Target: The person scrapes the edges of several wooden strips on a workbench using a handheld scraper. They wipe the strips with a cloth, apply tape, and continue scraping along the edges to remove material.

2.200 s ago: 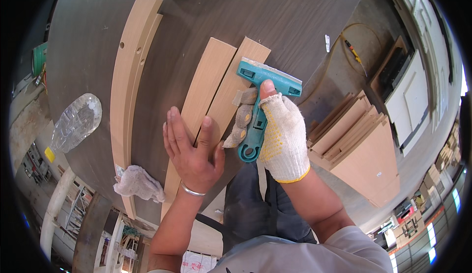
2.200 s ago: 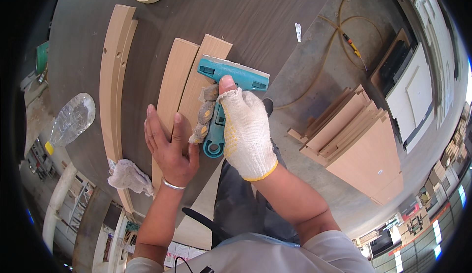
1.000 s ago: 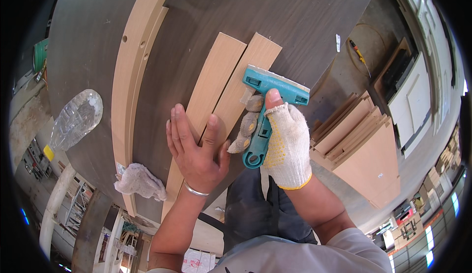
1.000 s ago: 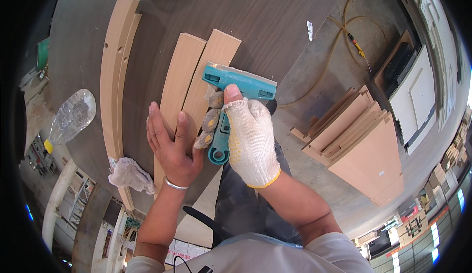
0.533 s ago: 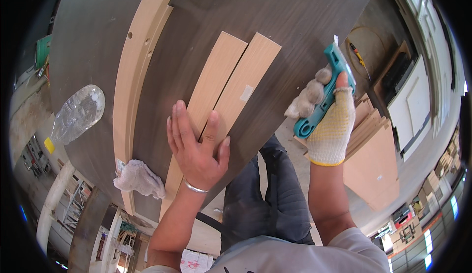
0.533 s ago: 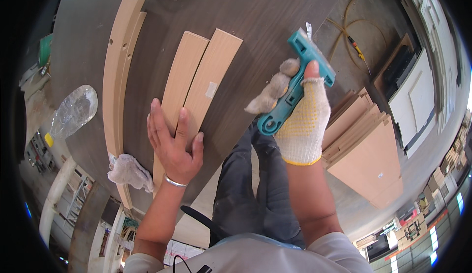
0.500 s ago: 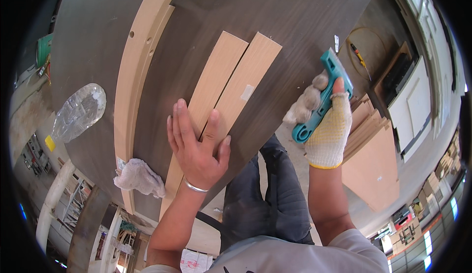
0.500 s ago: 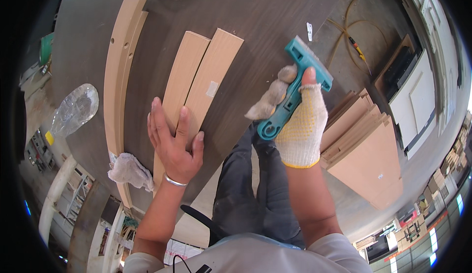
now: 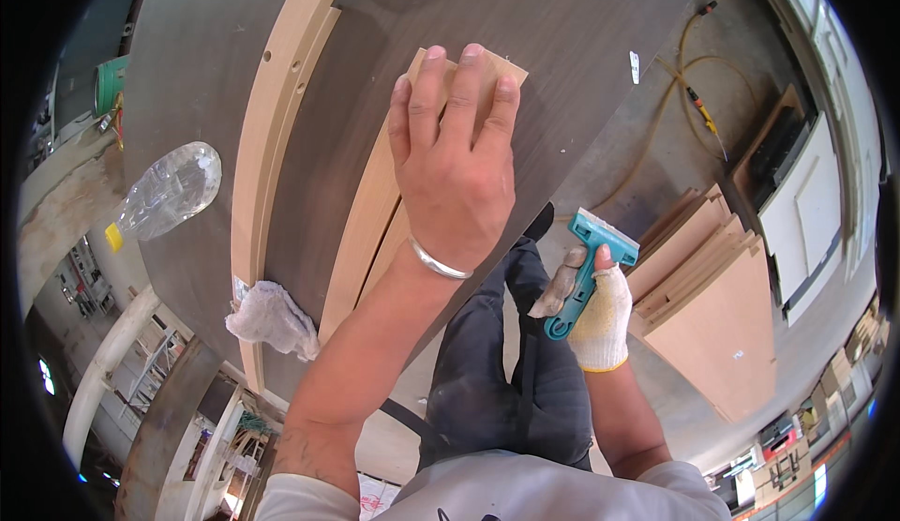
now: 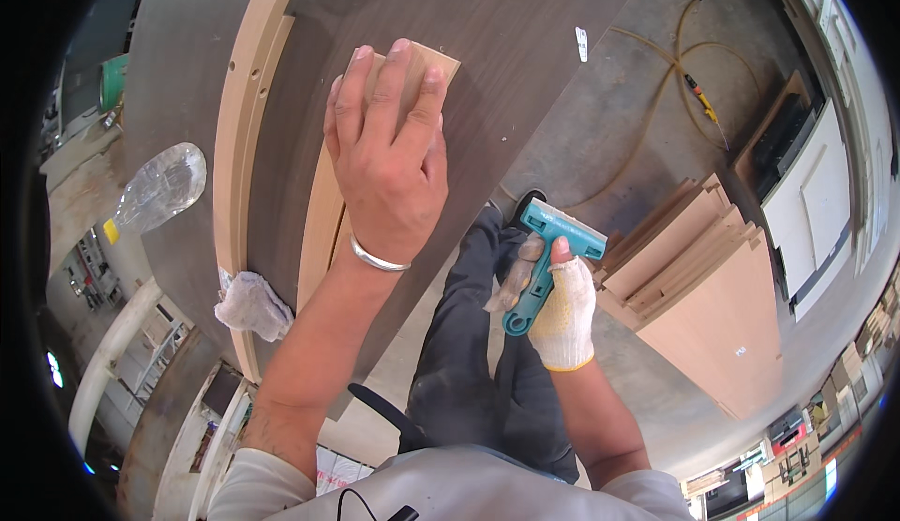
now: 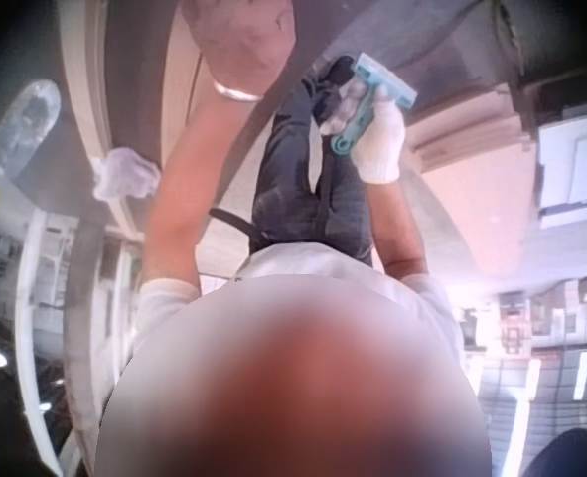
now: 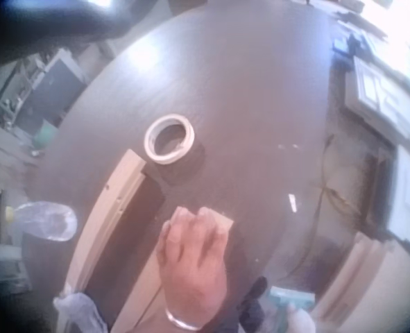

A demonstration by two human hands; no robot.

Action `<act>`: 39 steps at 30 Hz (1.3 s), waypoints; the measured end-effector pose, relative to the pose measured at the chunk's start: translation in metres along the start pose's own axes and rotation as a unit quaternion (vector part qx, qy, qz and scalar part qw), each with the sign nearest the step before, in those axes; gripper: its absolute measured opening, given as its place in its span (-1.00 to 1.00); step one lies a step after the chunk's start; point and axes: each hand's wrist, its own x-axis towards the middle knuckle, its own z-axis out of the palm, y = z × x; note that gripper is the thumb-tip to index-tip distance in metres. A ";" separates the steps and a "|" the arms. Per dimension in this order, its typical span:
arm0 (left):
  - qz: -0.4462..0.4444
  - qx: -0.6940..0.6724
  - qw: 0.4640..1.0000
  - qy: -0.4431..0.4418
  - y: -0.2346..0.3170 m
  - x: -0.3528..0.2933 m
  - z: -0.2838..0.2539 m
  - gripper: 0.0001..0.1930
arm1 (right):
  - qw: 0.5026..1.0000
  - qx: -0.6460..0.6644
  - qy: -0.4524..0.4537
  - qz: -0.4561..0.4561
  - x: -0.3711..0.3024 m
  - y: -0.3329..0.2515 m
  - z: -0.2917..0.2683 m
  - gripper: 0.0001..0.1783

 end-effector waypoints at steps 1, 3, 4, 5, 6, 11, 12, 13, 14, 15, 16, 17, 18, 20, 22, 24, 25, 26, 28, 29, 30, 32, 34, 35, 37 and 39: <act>0.004 0.008 1.000 0.012 0.001 -0.001 0.001 -0.59 | 1.000 -0.008 0.008 0.004 -0.002 0.000 -0.002 -0.53; 0.020 0.015 0.999 0.030 0.001 -0.003 0.001 -0.72 | 1.000 0.000 0.010 0.007 -0.006 0.000 -0.006 -0.54; 0.030 0.019 0.999 0.040 0.001 -0.004 0.001 -0.78 | 1.000 -0.007 -0.001 0.008 -0.008 0.000 -0.008 -0.54; 0.034 0.004 0.999 0.039 0.000 -0.004 0.001 -0.77 | 1.000 -0.014 -0.012 0.010 -0.009 0.000 -0.009 -0.55; 0.038 -0.011 0.998 0.039 -0.001 -0.005 0.001 -0.76 | 0.999 -0.017 -0.031 0.009 -0.010 0.000 -0.011 -0.55; 0.021 -0.085 0.995 0.046 -0.002 -0.009 -0.004 -0.62 | 0.996 -0.079 -0.037 -0.030 -0.012 -0.005 -0.017 -0.51; 0.004 -0.074 0.996 0.054 0.000 -0.009 -0.001 -0.67 | 0.990 -0.120 -0.037 -0.058 -0.012 -0.008 -0.018 -0.49; -0.012 -0.065 0.996 0.054 0.000 -0.008 0.001 -0.71 | 0.987 -0.142 -0.031 -0.064 -0.013 -0.011 -0.018 -0.45; -0.003 -0.056 0.997 0.059 -0.001 -0.008 0.002 -0.71 | 0.984 -0.163 -0.023 -0.073 -0.015 -0.014 -0.018 -0.41; 0.007 -0.048 0.997 0.057 -0.001 -0.008 0.003 -0.70 | 0.979 -0.180 -0.024 -0.091 -0.016 -0.018 -0.018 -0.36; 0.015 -0.039 0.998 0.052 -0.002 -0.009 0.003 -0.70 | 0.978 -0.179 -0.040 -0.096 -0.017 -0.023 -0.018 -0.17; 0.025 -0.049 0.997 0.054 -0.003 -0.010 0.002 -0.66 | 0.976 -0.187 -0.033 -0.102 -0.018 -0.026 -0.016 -0.12; 0.034 -0.059 0.996 0.053 -0.005 -0.011 0.000 -0.63 | 0.975 -0.188 -0.027 -0.115 -0.019 -0.031 -0.015 -0.06; 0.045 -0.084 0.995 0.043 -0.005 -0.013 -0.003 -0.57 | 0.977 -0.172 -0.059 -0.115 -0.020 -0.040 -0.012 -0.01; 0.053 -0.117 0.991 0.031 -0.005 -0.013 -0.006 -0.51 | 0.981 -0.148 -0.074 -0.101 -0.020 -0.048 -0.009 0.01; -0.003 -0.096 0.995 0.023 0.000 -0.010 -0.006 -0.52 | 0.984 -0.121 -0.101 -0.086 -0.020 -0.053 -0.005 0.01; -0.031 -0.087 0.996 0.017 0.003 -0.009 -0.006 -0.52 | 0.984 -0.121 -0.101 -0.083 -0.021 -0.054 -0.003 0.01; -0.024 -0.059 0.998 0.008 0.006 -0.008 -0.006 -0.52 | 0.984 -0.123 -0.102 -0.081 -0.022 -0.055 -0.001 0.02; -0.013 -0.005 1.000 -0.015 0.012 -0.010 -0.009 -0.53 | 0.983 -0.139 -0.091 -0.073 -0.025 -0.054 0.004 0.02; -0.012 -0.015 0.999 -0.025 0.015 -0.014 -0.012 -0.55 | 0.983 -0.154 -0.080 -0.068 -0.027 -0.053 0.006 0.01; -0.011 -0.026 0.999 -0.034 0.019 -0.020 -0.016 -0.57 | 0.982 -0.165 -0.073 -0.064 -0.029 -0.052 0.008 0.01; -0.020 -0.069 0.996 -0.060 0.028 -0.035 -0.028 -0.66 | 0.979 -0.183 -0.064 -0.057 -0.031 -0.052 0.010 -0.01; -0.010 -0.105 0.993 -0.059 0.036 -0.052 -0.037 -0.70 | 0.979 -0.188 -0.072 -0.044 -0.030 -0.053 0.011 -0.03; -0.011 -0.130 0.989 -0.063 0.041 -0.060 -0.042 -0.72 | 0.978 -0.187 -0.085 -0.034 -0.029 -0.054 0.011 -0.04; -0.044 -0.178 0.981 -0.058 0.055 -0.075 -0.055 -0.65 | 0.975 -0.194 -0.108 -0.013 -0.026 -0.055 0.008 -0.06; -0.077 -0.230 0.968 -0.061 0.066 -0.087 -0.068 -0.59 | 0.971 -0.202 -0.131 0.012 -0.025 -0.054 0.005 -0.06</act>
